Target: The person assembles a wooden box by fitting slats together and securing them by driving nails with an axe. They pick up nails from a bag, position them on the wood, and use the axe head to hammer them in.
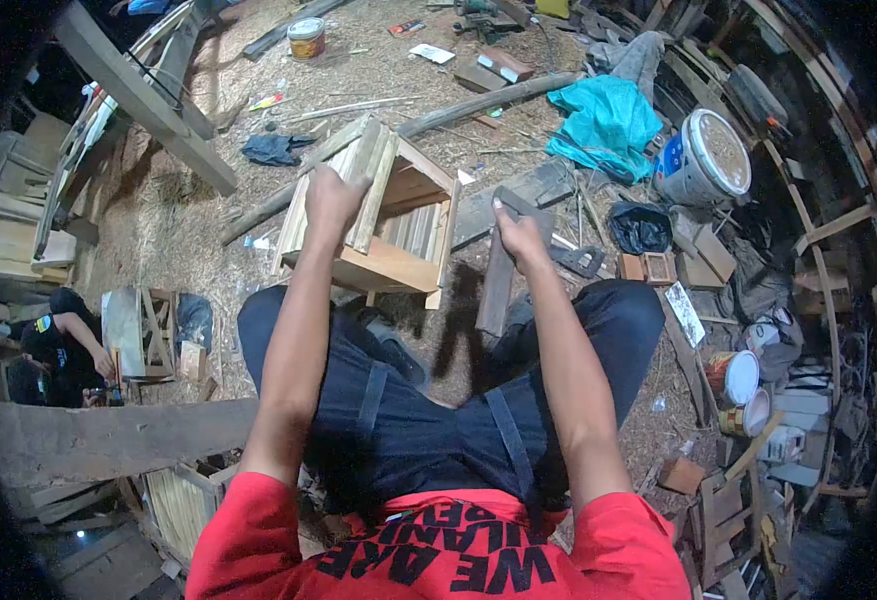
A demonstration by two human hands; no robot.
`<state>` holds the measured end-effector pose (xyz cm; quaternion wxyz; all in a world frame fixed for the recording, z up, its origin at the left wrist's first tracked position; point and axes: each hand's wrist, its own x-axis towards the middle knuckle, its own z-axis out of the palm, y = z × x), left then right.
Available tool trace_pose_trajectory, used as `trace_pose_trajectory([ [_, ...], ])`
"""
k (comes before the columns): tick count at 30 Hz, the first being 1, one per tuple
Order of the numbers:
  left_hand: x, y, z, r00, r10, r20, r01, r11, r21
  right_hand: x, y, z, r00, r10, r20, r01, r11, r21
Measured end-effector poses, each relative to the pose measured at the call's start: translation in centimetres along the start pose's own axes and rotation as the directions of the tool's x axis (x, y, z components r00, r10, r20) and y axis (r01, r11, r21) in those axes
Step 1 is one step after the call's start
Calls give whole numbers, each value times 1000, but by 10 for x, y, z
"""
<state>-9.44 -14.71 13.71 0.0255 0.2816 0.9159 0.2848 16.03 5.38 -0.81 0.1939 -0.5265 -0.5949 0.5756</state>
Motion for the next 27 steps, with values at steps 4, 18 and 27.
trace_pose_trajectory([
  [4,19,4,4,997,-15,72,12,999,33,-40,-30,-9,970,113,215,-192,897,397],
  [18,-1,11,40,943,77,325,-76,997,-15,-110,-53,16,909,90,407,-201,950,239],
  [27,3,53,55,931,21,365,-33,999,27,-90,18,18,870,-462,174,490,762,-423],
])
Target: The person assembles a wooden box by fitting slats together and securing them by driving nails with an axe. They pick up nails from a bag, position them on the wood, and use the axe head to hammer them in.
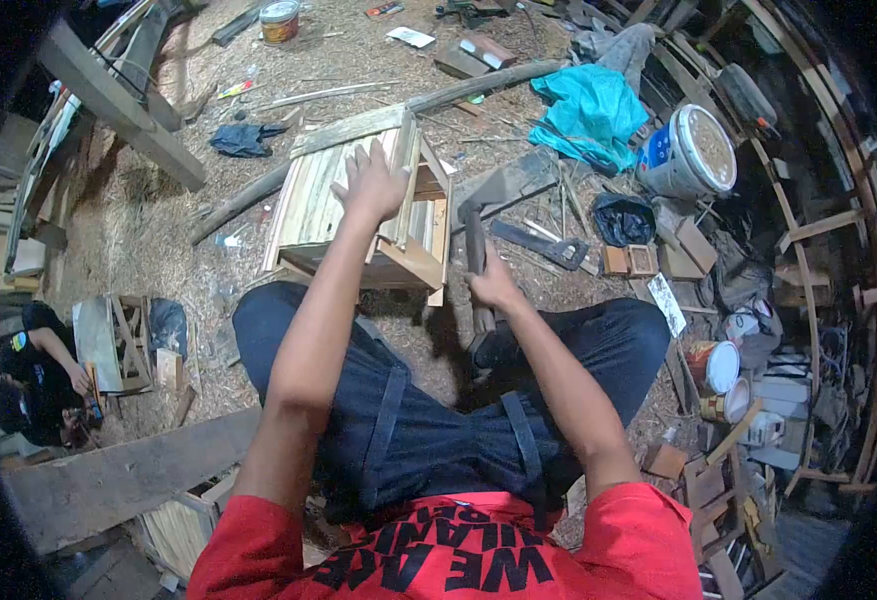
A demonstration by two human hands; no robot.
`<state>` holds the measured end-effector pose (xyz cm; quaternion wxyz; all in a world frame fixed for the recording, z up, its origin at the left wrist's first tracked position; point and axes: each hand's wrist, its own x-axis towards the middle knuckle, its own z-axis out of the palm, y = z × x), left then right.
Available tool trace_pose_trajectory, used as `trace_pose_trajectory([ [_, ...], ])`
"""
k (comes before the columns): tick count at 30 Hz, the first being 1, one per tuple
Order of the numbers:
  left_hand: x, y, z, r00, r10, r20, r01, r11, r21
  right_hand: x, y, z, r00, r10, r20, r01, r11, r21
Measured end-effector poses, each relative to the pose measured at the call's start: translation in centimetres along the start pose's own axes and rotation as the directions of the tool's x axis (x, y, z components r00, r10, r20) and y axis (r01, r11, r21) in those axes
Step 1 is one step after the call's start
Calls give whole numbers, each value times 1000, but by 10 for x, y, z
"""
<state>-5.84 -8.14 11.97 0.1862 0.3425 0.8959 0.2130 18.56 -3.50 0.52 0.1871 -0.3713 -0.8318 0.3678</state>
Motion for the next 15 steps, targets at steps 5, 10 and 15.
trace_pose_trajectory([
  [5,10,60,41,999,-32,8,31,991,130,7,74,11,985,155,72,-143,978,-150],
  [10,35,92,92,999,-45,16,41,981,189,7,84,20,966,248,-68,-248,969,12],
  [15,116,52,121,996,15,85,-43,943,331,12,101,24,992,125,-20,-125,992,35],
])
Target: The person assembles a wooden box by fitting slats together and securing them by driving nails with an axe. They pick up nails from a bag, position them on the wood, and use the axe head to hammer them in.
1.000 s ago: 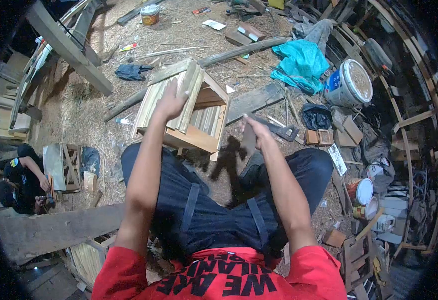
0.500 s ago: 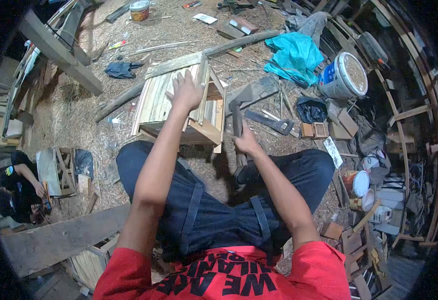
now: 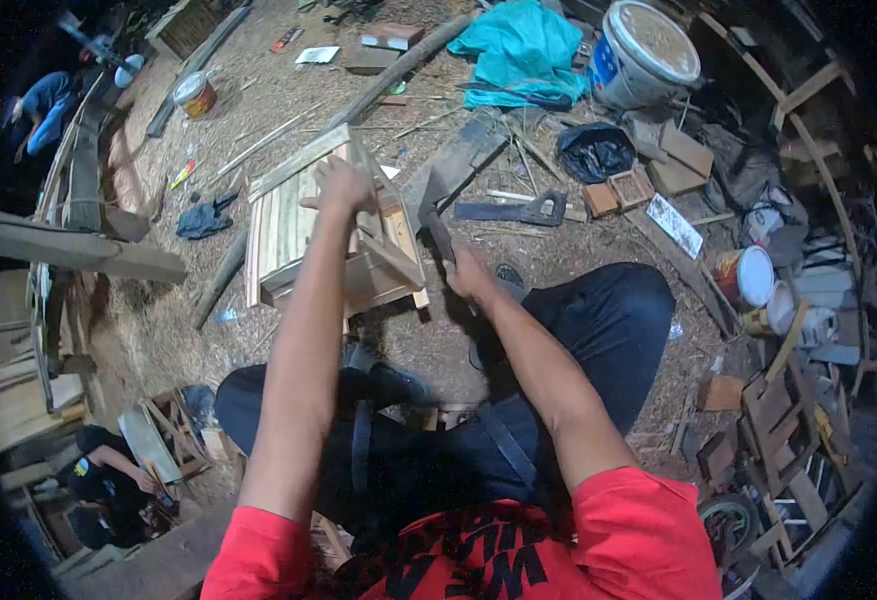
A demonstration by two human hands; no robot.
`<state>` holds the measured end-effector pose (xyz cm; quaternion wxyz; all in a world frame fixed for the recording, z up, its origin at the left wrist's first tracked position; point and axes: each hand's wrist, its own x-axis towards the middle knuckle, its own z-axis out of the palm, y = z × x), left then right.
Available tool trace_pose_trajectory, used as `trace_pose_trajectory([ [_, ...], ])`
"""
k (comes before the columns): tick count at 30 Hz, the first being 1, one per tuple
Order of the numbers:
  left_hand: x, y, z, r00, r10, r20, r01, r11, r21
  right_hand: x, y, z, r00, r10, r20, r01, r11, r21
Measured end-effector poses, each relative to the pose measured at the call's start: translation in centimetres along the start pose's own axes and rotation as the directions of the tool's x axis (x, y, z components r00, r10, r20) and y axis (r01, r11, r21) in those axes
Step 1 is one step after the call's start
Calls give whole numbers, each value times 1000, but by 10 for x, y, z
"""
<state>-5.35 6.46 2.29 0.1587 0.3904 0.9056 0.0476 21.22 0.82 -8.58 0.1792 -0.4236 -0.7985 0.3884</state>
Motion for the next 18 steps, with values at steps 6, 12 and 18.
trace_pose_trajectory([
  [6,-2,2,-30,999,-41,20,44,983,-178,-8,-1,10,996,-36,77,31,997,72],
  [12,-20,15,-34,998,-67,-12,65,989,-132,7,-45,11,959,59,276,-43,997,-64],
  [18,-34,21,-31,996,-81,-27,77,989,-124,37,-58,6,915,171,364,-127,982,-143],
])
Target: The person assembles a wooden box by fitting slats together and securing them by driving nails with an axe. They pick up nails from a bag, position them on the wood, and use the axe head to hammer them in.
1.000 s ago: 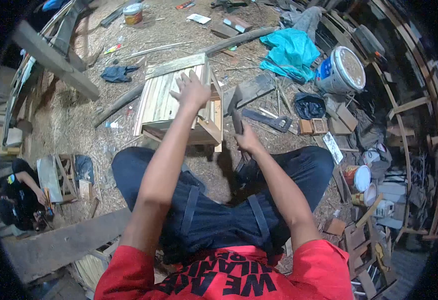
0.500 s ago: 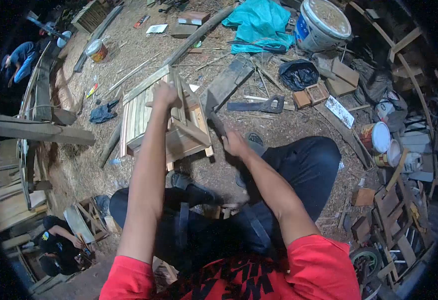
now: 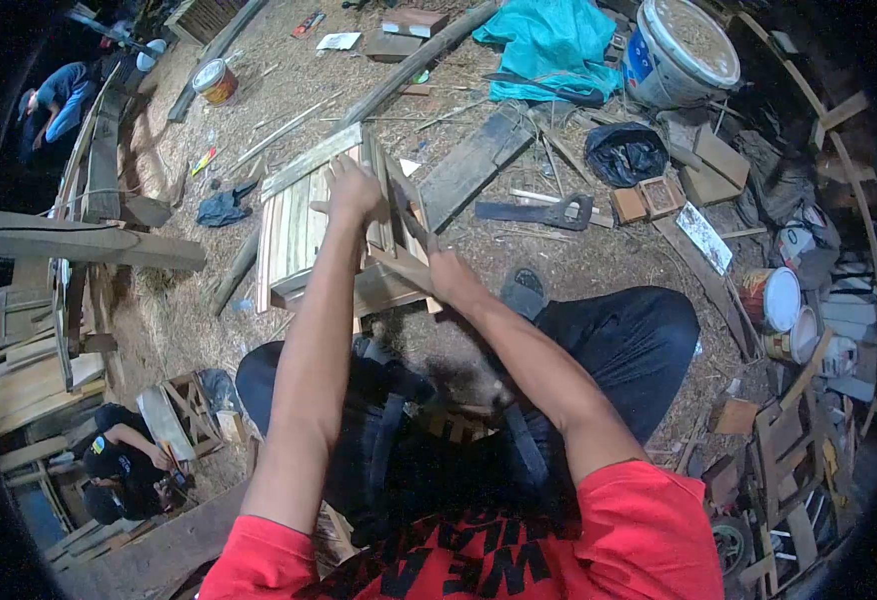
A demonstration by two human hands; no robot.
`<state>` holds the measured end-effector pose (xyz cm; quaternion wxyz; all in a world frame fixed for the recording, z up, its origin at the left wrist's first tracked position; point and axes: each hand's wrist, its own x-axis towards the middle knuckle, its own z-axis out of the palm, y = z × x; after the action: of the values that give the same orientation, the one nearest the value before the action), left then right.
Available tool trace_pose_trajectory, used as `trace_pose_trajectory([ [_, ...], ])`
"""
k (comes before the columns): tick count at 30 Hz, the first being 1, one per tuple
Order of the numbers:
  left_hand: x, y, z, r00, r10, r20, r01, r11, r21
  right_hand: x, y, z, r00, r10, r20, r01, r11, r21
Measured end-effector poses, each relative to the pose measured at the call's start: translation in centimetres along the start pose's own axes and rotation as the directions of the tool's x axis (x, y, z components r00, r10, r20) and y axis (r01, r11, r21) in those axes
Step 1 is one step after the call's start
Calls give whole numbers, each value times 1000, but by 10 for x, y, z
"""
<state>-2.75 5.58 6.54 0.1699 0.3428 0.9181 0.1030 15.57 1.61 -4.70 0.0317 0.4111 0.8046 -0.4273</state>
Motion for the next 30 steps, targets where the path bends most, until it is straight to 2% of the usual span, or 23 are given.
trace_pose_trajectory([
  [1,10,-6,10,999,31,-43,-32,999,-26,-3,3,2,999,-13,-49,14,1000,18],
  [4,28,-13,15,1000,28,-5,-28,1000,-14,-15,8,-5,995,-87,-56,84,995,-55],
  [5,31,-14,12,1000,29,12,-29,999,-20,-20,9,-10,997,-67,-34,65,995,-72],
  [9,62,-32,17,996,85,16,-85,996,-18,-7,28,-1,968,-176,-177,177,984,-15],
  [11,78,-35,6,991,107,79,-105,994,-32,-13,26,-2,949,-230,-216,234,972,-5],
  [12,79,-33,-1,987,118,112,-115,993,-38,-14,24,-3,956,-228,-184,226,974,-28],
  [14,51,-8,-36,954,196,225,-252,934,254,-9,19,-7,965,-228,-128,219,973,-78],
  [16,68,-24,-20,984,148,100,-153,987,46,-5,15,0,953,-248,-172,230,966,-113],
  [17,88,-34,-8,983,150,108,-156,986,54,-5,13,7,949,-254,-186,233,964,-126],
  [20,76,-29,-20,987,148,70,-146,989,-30,-15,-2,8,973,-180,-145,170,982,-80],
  [21,69,-21,-38,947,217,238,-236,970,53,-18,-7,0,990,-131,-57,128,990,-54],
  [23,117,-43,20,977,130,168,-157,974,161,4,-9,-4,993,-118,-24,116,992,-57],
  [26,119,-43,23,989,59,137,-78,988,137,-7,-23,-11,996,-76,-38,75,997,-25],
  [27,144,-55,42,988,71,137,-95,980,176,-14,-28,-15,997,-58,-48,57,998,-12],
  [30,156,-53,49,978,101,183,-152,946,288,-11,-22,-13,994,-77,-80,73,996,-46],
])
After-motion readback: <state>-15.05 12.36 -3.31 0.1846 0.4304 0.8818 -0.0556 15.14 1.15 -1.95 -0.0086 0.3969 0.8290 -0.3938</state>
